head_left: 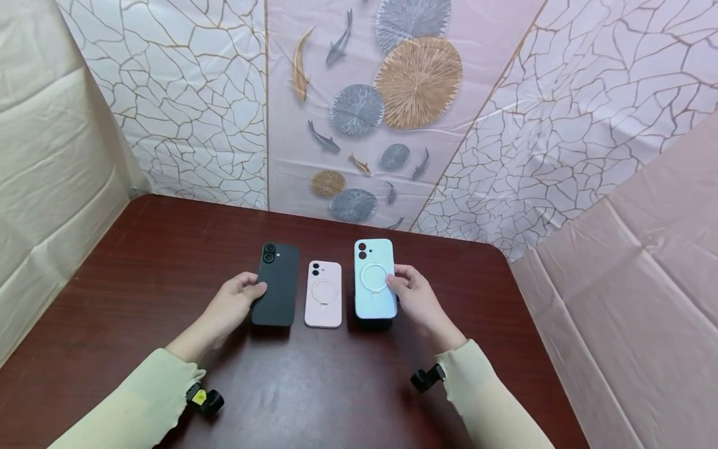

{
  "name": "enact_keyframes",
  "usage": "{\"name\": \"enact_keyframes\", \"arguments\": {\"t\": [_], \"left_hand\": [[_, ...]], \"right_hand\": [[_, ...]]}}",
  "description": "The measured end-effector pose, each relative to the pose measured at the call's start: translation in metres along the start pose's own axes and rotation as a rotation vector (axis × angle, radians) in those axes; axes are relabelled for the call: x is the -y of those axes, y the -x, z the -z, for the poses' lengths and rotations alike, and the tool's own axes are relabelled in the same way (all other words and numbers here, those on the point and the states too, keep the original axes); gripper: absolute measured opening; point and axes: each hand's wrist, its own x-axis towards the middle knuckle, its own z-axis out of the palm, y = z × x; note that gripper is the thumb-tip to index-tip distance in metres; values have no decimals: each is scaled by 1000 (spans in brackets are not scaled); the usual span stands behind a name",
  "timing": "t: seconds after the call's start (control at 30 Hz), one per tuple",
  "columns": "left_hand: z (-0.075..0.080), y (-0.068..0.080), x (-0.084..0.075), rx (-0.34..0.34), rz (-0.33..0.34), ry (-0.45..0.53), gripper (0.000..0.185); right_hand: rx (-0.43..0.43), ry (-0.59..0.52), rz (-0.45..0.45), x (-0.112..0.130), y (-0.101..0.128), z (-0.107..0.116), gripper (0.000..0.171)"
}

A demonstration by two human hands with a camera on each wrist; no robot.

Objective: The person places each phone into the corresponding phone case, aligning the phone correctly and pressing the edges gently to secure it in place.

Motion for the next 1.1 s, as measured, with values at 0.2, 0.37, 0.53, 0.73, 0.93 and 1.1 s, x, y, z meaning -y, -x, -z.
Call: {"name": "enact_keyframes", "arguments": {"t": [0.2,0.37,0.53,0.73,0.93,1.1], "left_hand": [[-11,4,-1,44,-32,50,29],[-19,6,2,76,-46,78,26],[-27,7,2,105,-38,73,27],[-34,6,3,124,-43,89,27],[-38,6,5,142,-44,147,28],[-39,6,5,147,-38,145,28]], "right_hand": [[95,-77,0,7,7,-22,29],[193,-179,-19,11,12,-37,30],[285,-245,-31,11,13,-51,35],[334,-240,-33,7,13,-66,39],[293,-200,-73,1,12,-74,39],[284,-164,-102,2,14,-78,38]]}}
